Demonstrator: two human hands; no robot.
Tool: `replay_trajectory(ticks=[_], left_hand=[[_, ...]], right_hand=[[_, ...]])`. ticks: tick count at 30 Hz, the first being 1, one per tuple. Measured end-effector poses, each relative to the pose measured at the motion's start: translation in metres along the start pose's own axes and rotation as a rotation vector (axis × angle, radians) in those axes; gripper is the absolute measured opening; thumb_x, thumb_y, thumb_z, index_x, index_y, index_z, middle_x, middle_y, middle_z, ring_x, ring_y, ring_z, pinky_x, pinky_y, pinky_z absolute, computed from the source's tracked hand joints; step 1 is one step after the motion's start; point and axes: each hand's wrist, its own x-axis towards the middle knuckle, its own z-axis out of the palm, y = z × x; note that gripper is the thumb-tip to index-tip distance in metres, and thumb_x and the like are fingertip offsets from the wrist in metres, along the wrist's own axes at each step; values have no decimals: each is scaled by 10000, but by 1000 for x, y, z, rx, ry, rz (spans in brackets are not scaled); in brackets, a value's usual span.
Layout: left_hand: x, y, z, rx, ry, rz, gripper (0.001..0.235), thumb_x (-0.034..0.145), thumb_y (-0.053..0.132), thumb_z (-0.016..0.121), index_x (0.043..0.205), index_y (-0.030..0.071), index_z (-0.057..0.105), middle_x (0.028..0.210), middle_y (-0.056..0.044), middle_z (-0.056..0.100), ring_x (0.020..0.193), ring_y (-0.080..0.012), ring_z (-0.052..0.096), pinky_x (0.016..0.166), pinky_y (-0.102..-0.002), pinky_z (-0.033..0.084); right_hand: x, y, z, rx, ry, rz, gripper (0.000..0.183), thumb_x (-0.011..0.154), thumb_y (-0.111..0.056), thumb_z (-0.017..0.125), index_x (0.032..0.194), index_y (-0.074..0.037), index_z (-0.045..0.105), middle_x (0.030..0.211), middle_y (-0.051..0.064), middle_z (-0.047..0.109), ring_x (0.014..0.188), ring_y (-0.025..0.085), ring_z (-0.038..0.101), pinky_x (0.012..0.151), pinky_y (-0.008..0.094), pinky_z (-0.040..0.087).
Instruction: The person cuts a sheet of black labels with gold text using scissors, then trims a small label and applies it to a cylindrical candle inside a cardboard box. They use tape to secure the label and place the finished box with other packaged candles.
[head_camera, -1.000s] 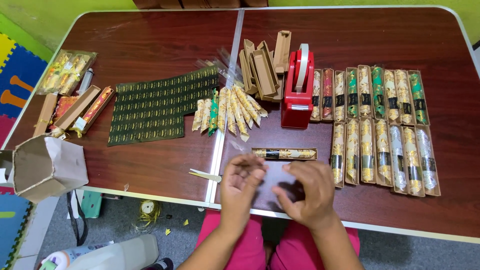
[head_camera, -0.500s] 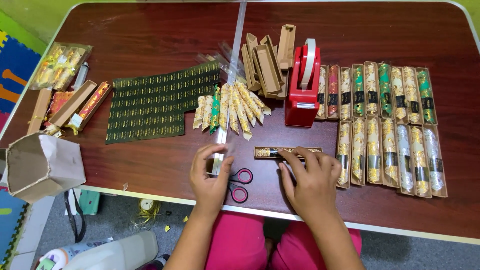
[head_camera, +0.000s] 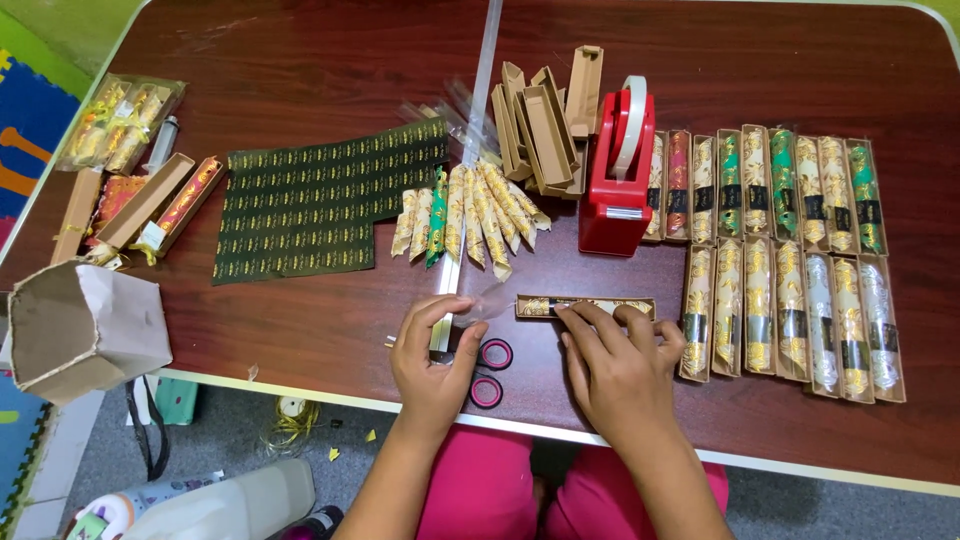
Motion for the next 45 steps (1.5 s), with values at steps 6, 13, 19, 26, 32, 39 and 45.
replay_trajectory(ticks=[6, 13, 19, 26, 32, 39, 45], left_hand=[[0, 0, 0, -9, -4, 4, 198, 967, 122, 710, 1142, 60, 642, 1099, -94, 699, 1045, -252, 681, 959, -368, 545], [0, 1, 0, 5, -17, -17, 200, 964, 129, 709, 1145, 69, 650, 1108, -86, 701, 1058, -246, 680, 968, -366, 543], [0, 0, 1, 5, -14, -9, 196, 972, 142, 704, 1146, 75, 644, 1108, -81, 701, 1054, -244, 685, 972, -368, 548], [12, 9, -1, 39, -157, 89, 212, 955, 134, 735, 1156, 84, 691, 1109, -84, 709, 1043, -249, 677, 950, -370, 534], [32, 25, 7, 73, -406, 189, 201, 974, 159, 730, 1171, 117, 725, 1101, -53, 715, 1017, -241, 672, 929, -379, 502], [44, 30, 29, 169, -478, 199, 132, 980, 168, 717, 1099, 124, 679, 1095, -16, 716, 994, -234, 648, 892, -365, 484], [41, 23, 36, 210, -510, 186, 86, 961, 176, 730, 1025, 138, 686, 1095, -3, 722, 996, -232, 633, 873, -376, 463]], right_hand=[[-2, 2, 1, 20, 9, 22, 245, 955, -244, 694, 1193, -234, 750, 1210, -87, 729, 1079, 236, 568, 927, 442, 267], [1, 1, -2, 12, -2, 32, 268, 953, -250, 691, 1217, -251, 739, 1226, -99, 719, 1064, 219, 572, 901, 438, 273], [-2, 3, -2, 52, 28, 23, 270, 952, -228, 705, 1218, -206, 745, 1226, -61, 723, 1074, 237, 567, 933, 437, 263], [-16, 20, -15, 349, 318, 269, 224, 1021, -158, 600, 1202, -96, 716, 1178, 77, 690, 1111, 291, 568, 994, 425, 344], [-20, 39, -42, 383, 232, 319, 353, 1038, -189, 604, 1327, 13, 625, 1302, 191, 632, 1233, 343, 553, 1087, 463, 395], [-9, 50, -49, 233, 80, 116, 500, 833, -179, 531, 1297, -102, 699, 1318, 50, 688, 1211, 300, 538, 1058, 444, 323], [17, 45, -50, 135, -6, 43, 236, 937, -246, 777, 1163, -183, 751, 1167, -42, 761, 1150, 248, 625, 1086, 451, 290]])
